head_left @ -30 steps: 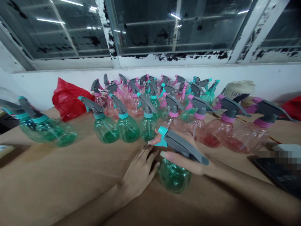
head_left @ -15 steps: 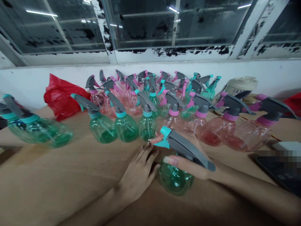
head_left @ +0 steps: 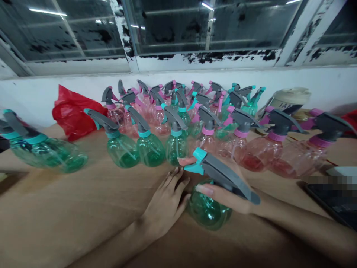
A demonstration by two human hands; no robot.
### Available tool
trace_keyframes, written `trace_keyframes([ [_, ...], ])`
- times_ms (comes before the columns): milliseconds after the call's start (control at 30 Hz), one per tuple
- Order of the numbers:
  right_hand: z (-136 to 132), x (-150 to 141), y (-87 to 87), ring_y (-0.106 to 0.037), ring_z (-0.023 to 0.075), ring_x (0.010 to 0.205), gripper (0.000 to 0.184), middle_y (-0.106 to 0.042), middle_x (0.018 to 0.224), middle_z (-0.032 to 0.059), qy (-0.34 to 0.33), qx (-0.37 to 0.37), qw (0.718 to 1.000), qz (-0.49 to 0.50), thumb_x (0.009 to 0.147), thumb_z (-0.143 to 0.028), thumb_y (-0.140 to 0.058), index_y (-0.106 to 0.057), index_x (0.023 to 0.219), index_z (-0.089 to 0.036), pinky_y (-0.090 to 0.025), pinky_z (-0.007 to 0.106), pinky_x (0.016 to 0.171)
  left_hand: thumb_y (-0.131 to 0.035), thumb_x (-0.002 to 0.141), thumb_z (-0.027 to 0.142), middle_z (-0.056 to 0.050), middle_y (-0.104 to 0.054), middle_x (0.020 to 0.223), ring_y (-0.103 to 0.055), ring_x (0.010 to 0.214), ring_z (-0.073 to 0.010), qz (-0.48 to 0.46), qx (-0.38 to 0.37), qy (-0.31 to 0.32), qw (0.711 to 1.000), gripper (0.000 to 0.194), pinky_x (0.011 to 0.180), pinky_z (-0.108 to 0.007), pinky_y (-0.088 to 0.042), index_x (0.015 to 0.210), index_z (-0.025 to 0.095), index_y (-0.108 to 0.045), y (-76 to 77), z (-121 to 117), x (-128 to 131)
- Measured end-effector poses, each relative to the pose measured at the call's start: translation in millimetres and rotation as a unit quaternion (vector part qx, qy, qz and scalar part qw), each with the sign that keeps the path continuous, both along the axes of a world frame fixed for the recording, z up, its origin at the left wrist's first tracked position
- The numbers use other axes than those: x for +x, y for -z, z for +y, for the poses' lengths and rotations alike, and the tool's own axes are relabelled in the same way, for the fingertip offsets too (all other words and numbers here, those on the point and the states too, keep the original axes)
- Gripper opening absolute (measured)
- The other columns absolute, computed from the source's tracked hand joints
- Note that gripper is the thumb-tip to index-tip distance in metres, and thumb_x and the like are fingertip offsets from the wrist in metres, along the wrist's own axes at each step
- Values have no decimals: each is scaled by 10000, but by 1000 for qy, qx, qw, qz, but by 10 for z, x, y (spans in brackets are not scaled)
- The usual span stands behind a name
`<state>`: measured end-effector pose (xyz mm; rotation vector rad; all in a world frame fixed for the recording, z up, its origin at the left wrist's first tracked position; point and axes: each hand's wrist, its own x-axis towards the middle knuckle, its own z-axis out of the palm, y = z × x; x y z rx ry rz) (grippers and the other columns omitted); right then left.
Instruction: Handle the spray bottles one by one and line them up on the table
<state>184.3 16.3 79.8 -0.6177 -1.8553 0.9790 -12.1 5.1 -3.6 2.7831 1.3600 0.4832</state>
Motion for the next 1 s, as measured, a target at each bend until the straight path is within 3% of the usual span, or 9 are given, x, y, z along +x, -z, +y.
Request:
trace_keyframes([
  [333,-1,0,-75,-674,134,713,252,-642,928,21,-20,-22,999,-19,791,-245,-667,-611,1033,-205,-569,251,637,-445,958,245,-150,-471,1391,-379,1330,-318,8,0,1,1000,353,1065,-518,-346,1292,140,-489,-132,-15,18],
  [567,46,-14,-51,-635,135,669,16,-645,799,4,12,70,996,-44,817,-226,-585,-585,833,-220,-536,284,635,-416,964,225,-139,-439,1425,-353,1350,-301,-16,10,5,1000,390,1081,-494,-339,1346,151,-427,-67,-21,0],
  [733,63,-17,-49,-626,145,684,39,-619,748,1,13,108,993,-36,807,-234,-572,-594,790,-206,-527,327,721,-384,980,232,-142,-413,1446,-360,1347,-298,-22,18,7,1000,389,1068,-492,-360,1361,160,-411,-39,-27,-18],
  [867,52,-16,-51,-655,165,714,189,-666,860,28,11,63,998,-20,779,-242,-632,-639,966,-215,-538,304,664,-411,973,236,-70,-467,1414,-372,1342,-288,-15,0,-5,1000,348,1069,-489,-365,1317,212,-464,-56,-19,-1],
  [1000,21,-22,-31,-663,172,700,261,-668,889,45,21,34,999,-11,782,-241,-635,-627,1041,-219,-553,302,626,-430,966,236,-116,-454,1419,-357,1349,-298,-6,-5,0,1000,355,1070,-494,-355,1312,171,-477,-76,-21,1],
])
